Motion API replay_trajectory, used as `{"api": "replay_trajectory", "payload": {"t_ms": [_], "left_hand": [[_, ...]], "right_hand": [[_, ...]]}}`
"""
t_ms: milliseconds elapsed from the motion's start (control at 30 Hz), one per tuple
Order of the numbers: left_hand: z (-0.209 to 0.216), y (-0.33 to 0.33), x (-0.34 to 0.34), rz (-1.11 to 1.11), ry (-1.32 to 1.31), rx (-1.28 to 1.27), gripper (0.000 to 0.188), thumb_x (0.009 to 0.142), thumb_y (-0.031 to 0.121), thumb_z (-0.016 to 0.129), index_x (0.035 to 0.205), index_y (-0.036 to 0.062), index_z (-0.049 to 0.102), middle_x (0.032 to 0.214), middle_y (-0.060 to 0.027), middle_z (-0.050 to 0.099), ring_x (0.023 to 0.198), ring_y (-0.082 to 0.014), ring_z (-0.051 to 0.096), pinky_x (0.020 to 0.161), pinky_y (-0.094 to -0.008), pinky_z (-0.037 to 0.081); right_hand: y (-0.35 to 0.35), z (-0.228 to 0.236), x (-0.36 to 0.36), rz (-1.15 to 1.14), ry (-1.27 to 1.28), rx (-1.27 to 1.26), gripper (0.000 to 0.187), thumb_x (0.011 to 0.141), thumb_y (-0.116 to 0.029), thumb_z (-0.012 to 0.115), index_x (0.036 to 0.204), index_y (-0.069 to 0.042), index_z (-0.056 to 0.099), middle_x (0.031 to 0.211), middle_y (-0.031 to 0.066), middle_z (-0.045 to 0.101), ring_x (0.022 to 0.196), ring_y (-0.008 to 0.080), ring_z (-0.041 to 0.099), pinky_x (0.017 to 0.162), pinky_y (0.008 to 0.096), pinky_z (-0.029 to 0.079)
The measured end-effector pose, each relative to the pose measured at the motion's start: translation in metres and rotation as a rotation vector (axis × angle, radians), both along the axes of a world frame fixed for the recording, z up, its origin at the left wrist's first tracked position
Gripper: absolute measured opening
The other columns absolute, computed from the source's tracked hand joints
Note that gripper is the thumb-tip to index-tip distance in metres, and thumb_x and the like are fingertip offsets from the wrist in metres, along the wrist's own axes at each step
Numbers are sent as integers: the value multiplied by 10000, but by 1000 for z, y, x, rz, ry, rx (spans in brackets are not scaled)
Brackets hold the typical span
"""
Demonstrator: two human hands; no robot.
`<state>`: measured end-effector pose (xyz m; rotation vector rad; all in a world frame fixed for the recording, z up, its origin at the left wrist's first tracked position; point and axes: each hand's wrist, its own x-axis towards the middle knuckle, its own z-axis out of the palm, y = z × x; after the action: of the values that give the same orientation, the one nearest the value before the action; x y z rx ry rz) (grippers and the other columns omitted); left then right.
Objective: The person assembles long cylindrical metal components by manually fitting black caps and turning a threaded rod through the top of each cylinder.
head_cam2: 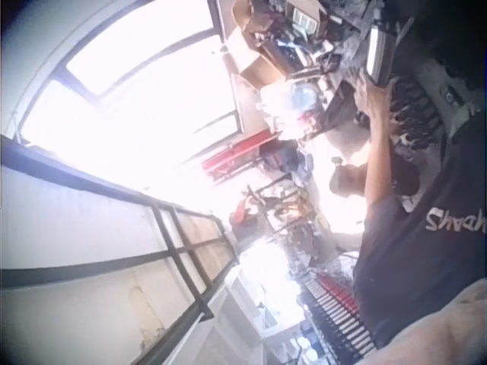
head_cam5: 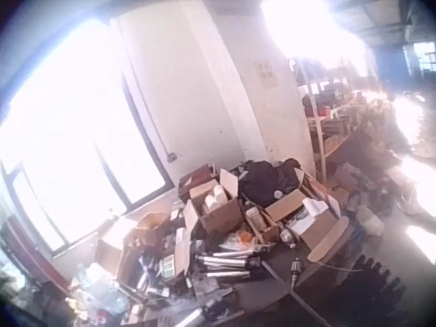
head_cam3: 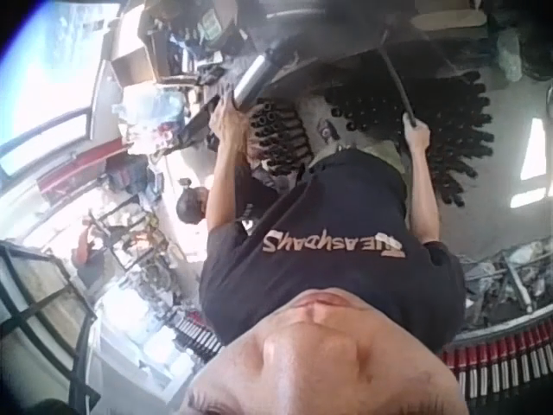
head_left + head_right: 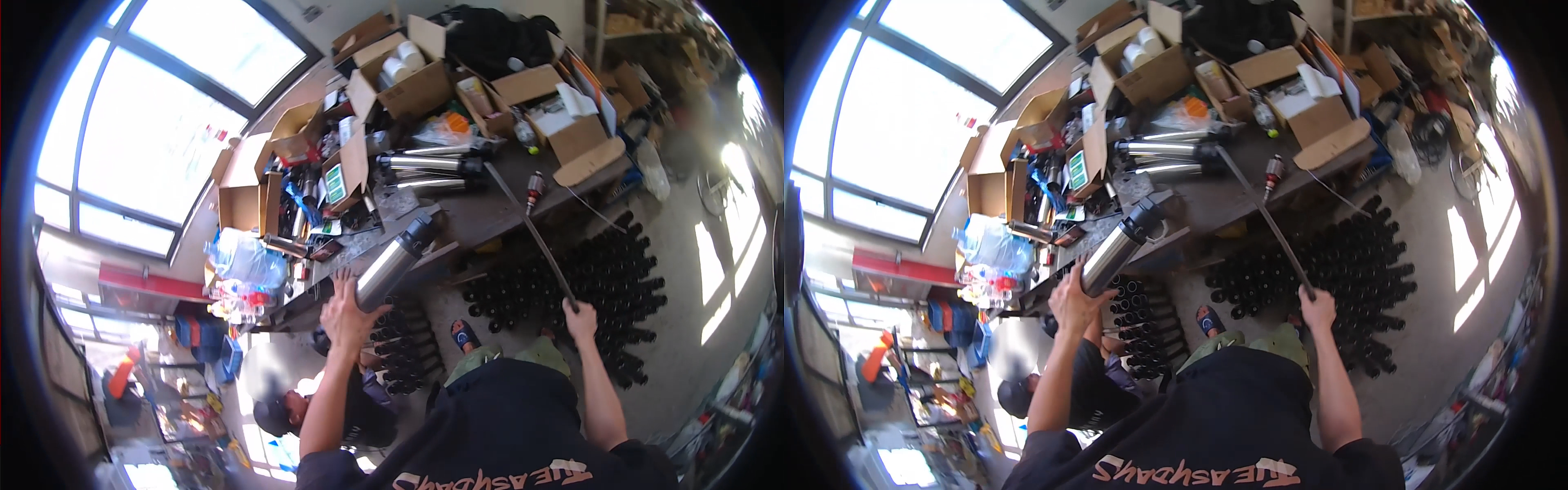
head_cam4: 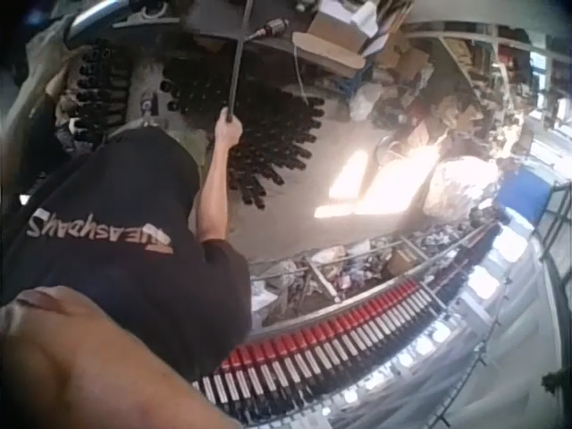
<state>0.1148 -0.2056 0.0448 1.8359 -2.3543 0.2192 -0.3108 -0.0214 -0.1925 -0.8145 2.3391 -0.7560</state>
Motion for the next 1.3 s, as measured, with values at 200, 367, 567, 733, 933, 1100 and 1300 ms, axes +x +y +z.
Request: {"api": "replay_trajectory", "payload": {"t_ms": [200,367,567,733,933,1100,1300], "left_hand": [[8,56,-54,640,1520,798,704,1021,634,303,1072,0,606,779,-111,662,689,-237,681,620,-358,568],[12,61,-66,587,2001,912,750,1012,663,211,1091,4,560,766,-155,643,598,-290,672,540,-413,583],[17,52,-64,424,1952,743,748,1030,627,207,1076,-13,592,755,-138,663,586,-254,686,527,-352,589],[7,54,-64,189,2227,867,809,978,717,198,1123,9,563,837,-177,654,675,-309,670,606,-434,575],[32,57,-82,42,2180,736,786,1008,672,148,1107,20,576,770,-145,639,650,-269,665,614,-384,555],[34,61,-84,52,2267,785,810,1009,670,152,1155,-9,570,758,-135,630,632,-265,665,587,-369,563],[22,64,-96,-211,2549,1016,712,967,668,280,1110,16,528,721,-171,601,562,-292,604,494,-400,523]], "right_hand": [[-64,-71,61,-177,-300,81,412,881,-392,717,792,10,695,737,70,661,735,176,624,666,362,470],[-144,-120,71,-172,-823,-123,228,921,-332,663,843,-134,581,664,-46,517,529,96,459,442,261,334],[-170,-140,65,-44,-816,-123,315,901,-438,678,997,-142,630,823,-43,592,721,98,521,568,265,375],[-87,-102,63,19,-684,-19,458,901,-460,679,1193,-113,616,913,-40,619,748,92,544,568,249,369],[61,-165,-38,51,-574,414,353,884,-402,677,999,-70,710,758,44,672,588,152,579,472,295,400],[123,-146,-65,333,-175,583,373,790,-364,709,842,4,733,787,132,732,740,261,709,703,385,553],[85,-130,-37,280,-270,520,323,872,-320,689,894,0,729,760,98,716,659,190,672,585,346,533]]}}
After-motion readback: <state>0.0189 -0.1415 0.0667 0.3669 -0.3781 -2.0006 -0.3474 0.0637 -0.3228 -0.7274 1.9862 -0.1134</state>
